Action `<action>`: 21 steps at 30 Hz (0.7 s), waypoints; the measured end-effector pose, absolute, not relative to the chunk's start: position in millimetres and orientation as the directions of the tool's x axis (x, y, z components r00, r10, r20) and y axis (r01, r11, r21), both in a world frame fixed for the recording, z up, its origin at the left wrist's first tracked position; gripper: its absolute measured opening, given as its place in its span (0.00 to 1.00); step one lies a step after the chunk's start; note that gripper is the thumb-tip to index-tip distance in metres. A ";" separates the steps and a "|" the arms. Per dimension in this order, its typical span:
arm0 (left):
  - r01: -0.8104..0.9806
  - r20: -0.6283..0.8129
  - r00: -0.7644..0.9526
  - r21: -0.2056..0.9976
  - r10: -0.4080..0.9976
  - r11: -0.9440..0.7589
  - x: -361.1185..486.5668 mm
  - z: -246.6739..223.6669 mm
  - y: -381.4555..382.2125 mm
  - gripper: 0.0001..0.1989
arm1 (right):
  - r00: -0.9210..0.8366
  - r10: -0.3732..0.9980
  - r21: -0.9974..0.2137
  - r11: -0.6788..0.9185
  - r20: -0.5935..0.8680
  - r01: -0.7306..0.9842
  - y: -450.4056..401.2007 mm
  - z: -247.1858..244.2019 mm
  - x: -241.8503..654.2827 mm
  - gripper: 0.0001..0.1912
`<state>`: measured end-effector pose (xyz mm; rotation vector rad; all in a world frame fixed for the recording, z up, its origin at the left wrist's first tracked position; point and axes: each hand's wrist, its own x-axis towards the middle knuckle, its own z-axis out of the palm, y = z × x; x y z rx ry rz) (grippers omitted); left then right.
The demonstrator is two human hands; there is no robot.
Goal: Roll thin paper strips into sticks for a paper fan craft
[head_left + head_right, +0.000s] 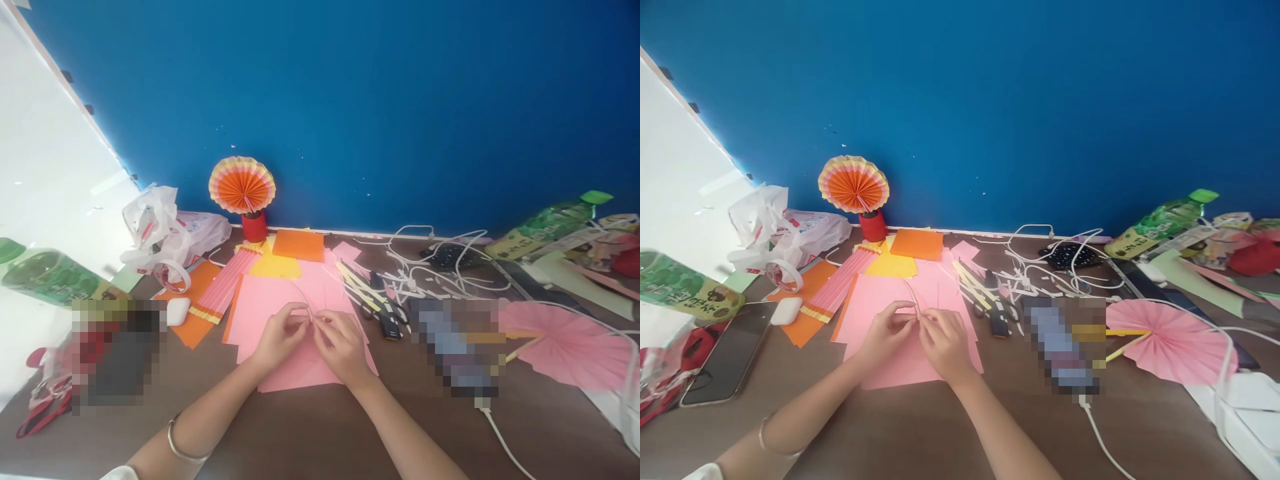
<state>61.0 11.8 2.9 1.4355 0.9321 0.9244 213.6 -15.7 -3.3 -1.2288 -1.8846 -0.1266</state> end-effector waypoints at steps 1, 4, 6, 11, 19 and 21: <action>0.040 0.041 0.377 0.997 0.925 -0.061 60.9 2.2 11.9 0.11 | -0.147 0.703 -0.348 0.509 0.696 0.787 -15.6 -3.0 213.7 0.12; 0.043 0.053 0.372 0.996 0.927 -0.074 60.7 0.7 12.7 0.11 | -0.163 0.711 -0.346 0.513 0.684 0.786 -15.5 -0.4 214.9 0.11; 0.051 0.049 0.370 0.996 0.928 -0.073 60.6 0.4 13.2 0.11 | -0.207 0.714 -0.319 0.527 0.669 0.788 -16.0 2.5 216.5 0.10; 0.072 0.040 0.360 0.995 0.932 -0.071 60.6 0.7 12.6 0.12 | -0.324 0.714 -0.197 0.542 0.621 0.817 -18.0 6.2 220.4 0.13; 0.169 0.038 0.348 0.980 0.937 -0.103 59.1 1.6 10.2 0.12 | -0.483 0.668 -0.012 0.593 0.566 0.805 -16.3 1.2 225.4 0.14; 0.175 0.037 0.355 0.979 0.934 -0.105 59.2 1.9 9.5 0.13 | -0.510 0.654 0.026 0.601 0.559 0.799 -16.0 2.2 226.3 0.14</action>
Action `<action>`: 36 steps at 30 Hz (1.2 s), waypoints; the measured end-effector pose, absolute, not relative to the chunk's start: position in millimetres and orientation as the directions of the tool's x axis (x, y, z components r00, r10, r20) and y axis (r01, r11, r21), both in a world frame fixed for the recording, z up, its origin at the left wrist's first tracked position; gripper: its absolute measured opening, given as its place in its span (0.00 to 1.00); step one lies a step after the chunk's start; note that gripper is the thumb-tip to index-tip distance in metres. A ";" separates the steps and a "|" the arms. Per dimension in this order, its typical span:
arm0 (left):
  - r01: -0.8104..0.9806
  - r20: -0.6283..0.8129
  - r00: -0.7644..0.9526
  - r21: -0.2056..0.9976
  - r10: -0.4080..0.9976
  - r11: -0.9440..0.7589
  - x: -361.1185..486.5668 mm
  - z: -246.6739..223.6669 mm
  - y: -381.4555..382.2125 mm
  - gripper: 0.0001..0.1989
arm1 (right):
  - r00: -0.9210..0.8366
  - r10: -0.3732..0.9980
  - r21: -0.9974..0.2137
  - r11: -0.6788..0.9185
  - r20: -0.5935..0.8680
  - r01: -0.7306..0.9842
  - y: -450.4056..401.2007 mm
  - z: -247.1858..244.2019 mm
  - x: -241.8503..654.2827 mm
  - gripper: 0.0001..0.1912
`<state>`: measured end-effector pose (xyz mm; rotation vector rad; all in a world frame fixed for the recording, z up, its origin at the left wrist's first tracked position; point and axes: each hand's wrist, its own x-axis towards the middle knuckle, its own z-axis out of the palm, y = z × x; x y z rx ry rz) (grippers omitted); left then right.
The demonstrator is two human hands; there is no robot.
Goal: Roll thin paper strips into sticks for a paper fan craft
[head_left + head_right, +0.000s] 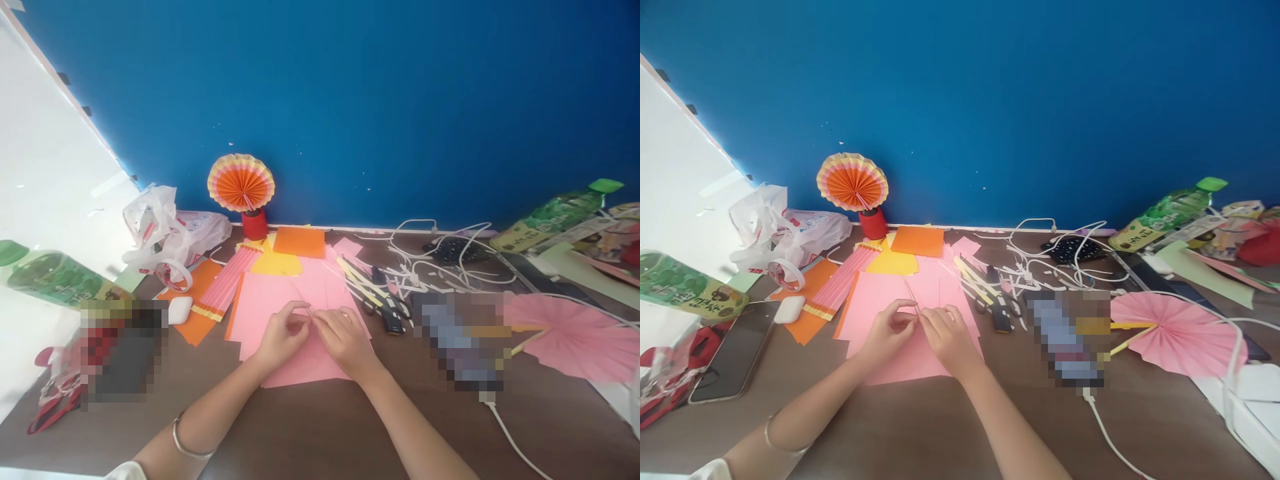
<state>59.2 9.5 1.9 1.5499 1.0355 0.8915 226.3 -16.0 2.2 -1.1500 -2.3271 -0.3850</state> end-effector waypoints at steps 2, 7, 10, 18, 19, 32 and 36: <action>0.169 0.028 0.360 0.981 0.933 -0.095 59.6 2.2 8.8 0.14 | -0.522 0.640 0.050 0.605 0.563 0.795 -16.0 4.4 226.7 0.12; 0.140 -0.015 0.356 0.989 0.934 -0.037 61.1 5.6 8.5 0.13 | -0.554 0.606 0.109 0.613 0.570 0.782 -16.1 10.6 226.0 0.10; 0.123 -0.066 0.343 0.992 0.937 0.024 61.6 9.5 8.4 0.14 | -0.572 0.600 0.118 0.626 0.558 0.771 -15.6 13.4 225.7 0.11; 0.114 -0.056 0.340 0.993 0.939 0.018 61.8 10.8 8.7 0.15 | -0.492 0.639 -0.114 0.670 0.592 0.733 -13.5 11.5 226.3 0.08; 0.111 -0.053 0.340 0.994 0.939 0.016 61.8 10.3 8.9 0.15 | -0.480 0.648 -0.145 0.672 0.592 0.727 -13.4 10.6 226.5 0.08; 0.135 0.002 0.358 0.989 0.934 -0.054 61.4 3.8 6.8 0.15 | -0.510 0.629 -0.084 0.674 0.587 0.734 -14.3 11.7 227.0 0.08; 0.120 -0.033 0.349 0.993 0.936 -0.010 62.1 5.7 6.6 0.13 | -0.587 0.594 0.080 0.662 0.551 0.745 -15.8 14.8 224.6 0.10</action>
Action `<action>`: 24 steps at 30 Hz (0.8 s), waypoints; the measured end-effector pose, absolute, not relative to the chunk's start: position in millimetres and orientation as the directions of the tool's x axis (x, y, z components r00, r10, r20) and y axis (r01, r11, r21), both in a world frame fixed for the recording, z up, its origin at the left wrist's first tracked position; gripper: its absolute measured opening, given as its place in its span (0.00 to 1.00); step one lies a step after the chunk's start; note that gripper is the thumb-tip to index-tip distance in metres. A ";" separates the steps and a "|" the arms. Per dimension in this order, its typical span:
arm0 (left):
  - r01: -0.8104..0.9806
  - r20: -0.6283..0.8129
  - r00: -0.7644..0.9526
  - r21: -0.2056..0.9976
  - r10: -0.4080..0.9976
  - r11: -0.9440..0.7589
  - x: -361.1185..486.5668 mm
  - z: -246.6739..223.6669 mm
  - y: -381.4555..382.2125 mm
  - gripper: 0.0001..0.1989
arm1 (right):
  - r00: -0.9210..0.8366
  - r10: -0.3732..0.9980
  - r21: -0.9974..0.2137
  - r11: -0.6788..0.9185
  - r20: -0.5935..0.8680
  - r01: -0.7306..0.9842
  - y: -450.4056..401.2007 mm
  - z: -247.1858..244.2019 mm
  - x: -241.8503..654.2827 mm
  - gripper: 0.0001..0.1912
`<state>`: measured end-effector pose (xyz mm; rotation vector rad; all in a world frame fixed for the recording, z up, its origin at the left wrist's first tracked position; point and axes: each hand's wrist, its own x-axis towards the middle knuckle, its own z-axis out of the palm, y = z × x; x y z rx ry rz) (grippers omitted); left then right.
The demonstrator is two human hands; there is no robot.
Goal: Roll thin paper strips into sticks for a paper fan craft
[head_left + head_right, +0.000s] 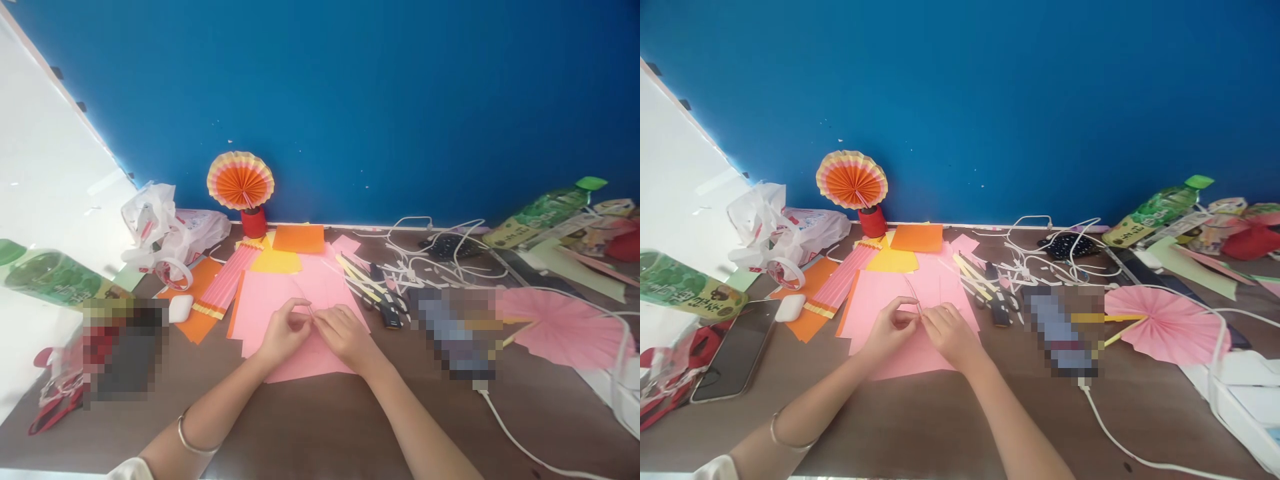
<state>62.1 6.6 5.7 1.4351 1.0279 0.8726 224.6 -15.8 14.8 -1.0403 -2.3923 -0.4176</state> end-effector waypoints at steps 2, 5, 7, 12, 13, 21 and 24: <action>0.099 -0.054 0.344 0.995 0.937 0.021 62.6 7.0 6.6 0.12 | -0.616 0.582 0.144 0.654 0.531 0.742 -16.2 13.6 223.4 0.10; 0.065 -0.071 0.337 0.997 0.939 0.052 62.9 8.5 6.8 0.12 | -0.608 0.581 0.149 0.645 0.541 0.750 -16.0 10.2 222.4 0.09; 0.041 -0.077 0.342 0.997 0.937 0.067 62.9 9.4 6.6 0.12 | -0.590 0.584 0.121 0.646 0.557 0.754 -15.6 8.6 222.2 0.08; -0.001 -0.103 0.346 0.994 0.933 0.110 63.3 11.4 6.2 0.12 | -0.452 0.648 -0.121 0.642 0.613 0.757 -14.7 6.5 221.8 0.08; -0.003 -0.106 0.343 0.993 0.933 0.114 63.4 11.4 6.2 0.12 | -0.419 0.669 -0.176 0.634 0.614 0.753 -14.6 6.1 221.5 0.08; -0.030 -0.109 0.332 0.992 0.937 0.126 62.4 12.0 8.1 0.14 | -0.351 0.729 -0.310 0.604 0.588 0.734 -15.9 6.4 221.2 0.09; -0.055 -0.121 0.342 0.987 0.932 0.148 62.4 14.6 8.7 0.16 | -0.348 0.724 -0.316 0.609 0.596 0.727 -16.7 8.1 221.1 0.09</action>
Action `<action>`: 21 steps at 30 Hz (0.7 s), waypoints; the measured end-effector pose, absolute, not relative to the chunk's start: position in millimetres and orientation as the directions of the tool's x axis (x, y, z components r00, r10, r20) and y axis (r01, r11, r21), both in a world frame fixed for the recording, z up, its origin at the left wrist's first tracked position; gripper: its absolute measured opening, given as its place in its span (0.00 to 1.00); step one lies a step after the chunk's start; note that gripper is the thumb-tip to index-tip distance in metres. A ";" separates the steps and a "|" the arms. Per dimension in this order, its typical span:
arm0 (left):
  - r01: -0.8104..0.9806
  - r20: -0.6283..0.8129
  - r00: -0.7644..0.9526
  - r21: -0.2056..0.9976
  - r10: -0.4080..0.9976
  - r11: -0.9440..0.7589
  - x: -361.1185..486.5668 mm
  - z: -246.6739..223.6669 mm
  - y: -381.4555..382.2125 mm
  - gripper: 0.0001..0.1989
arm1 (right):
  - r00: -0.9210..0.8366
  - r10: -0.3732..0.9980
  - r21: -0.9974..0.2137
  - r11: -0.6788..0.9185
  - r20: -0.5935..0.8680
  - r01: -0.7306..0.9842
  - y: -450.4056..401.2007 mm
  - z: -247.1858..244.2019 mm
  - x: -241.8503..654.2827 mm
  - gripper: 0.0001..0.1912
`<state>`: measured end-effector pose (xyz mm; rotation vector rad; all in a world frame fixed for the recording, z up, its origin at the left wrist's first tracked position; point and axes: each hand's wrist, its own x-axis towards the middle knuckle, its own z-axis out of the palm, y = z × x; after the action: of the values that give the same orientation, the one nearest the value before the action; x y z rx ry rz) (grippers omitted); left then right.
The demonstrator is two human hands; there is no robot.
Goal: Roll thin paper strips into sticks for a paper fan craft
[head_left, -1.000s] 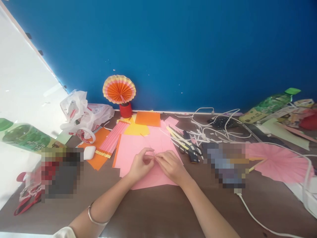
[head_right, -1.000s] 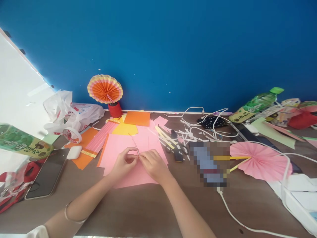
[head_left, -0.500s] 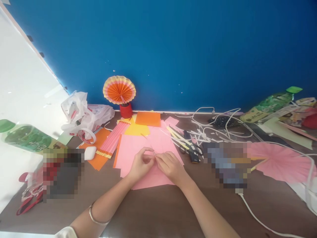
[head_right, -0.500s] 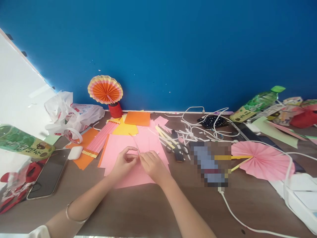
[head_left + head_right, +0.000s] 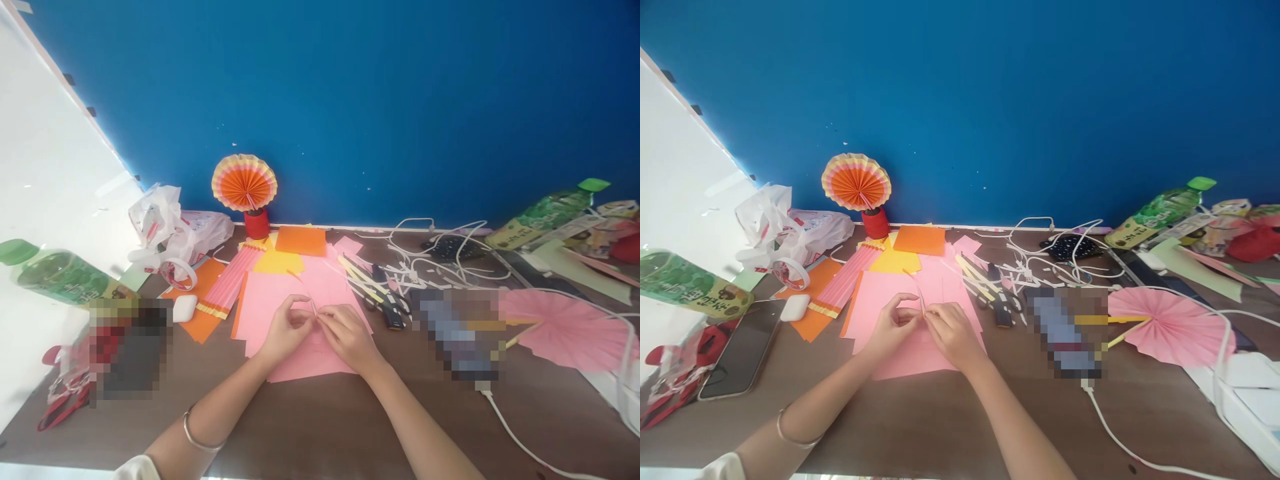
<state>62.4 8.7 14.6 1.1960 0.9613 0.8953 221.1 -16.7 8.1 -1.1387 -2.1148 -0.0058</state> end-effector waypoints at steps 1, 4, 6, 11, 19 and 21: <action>-0.062 -0.126 0.342 0.986 0.931 0.156 62.6 15.2 8.8 0.17 | -0.335 0.728 -0.331 0.605 0.598 0.724 -16.8 8.4 220.9 0.09; -0.073 -0.139 0.333 0.982 0.933 0.173 62.9 16.1 9.2 0.18 | -0.283 0.746 -0.391 0.586 0.603 0.710 -16.8 8.3 220.3 0.08; -0.074 -0.150 0.331 0.980 0.932 0.184 62.9 16.3 9.2 0.17 | -0.266 0.748 -0.403 0.580 0.608 0.708 -16.6 7.7 220.7 0.08; -0.060 -0.161 0.341 0.980 0.926 0.192 62.5 16.3 9.4 0.15 | -0.352 0.694 -0.256 0.611 0.628 0.750 -16.5 8.2 223.8 0.09; 0.029 -0.157 0.345 0.987 0.925 0.156 63.6 12.1 8.5 0.14 | -0.566 0.613 0.094 0.629 0.551 0.772 -19.6 17.9 223.4 0.12; 0.040 -0.152 0.349 0.988 0.925 0.147 64.0 10.6 7.9 0.14 | -0.576 0.612 0.094 0.637 0.542 0.765 -20.2 18.7 223.2 0.13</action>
<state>64.0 7.9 10.6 1.2562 1.0199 0.8293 223.2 -20.2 18.7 -1.0810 -2.3926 -0.4415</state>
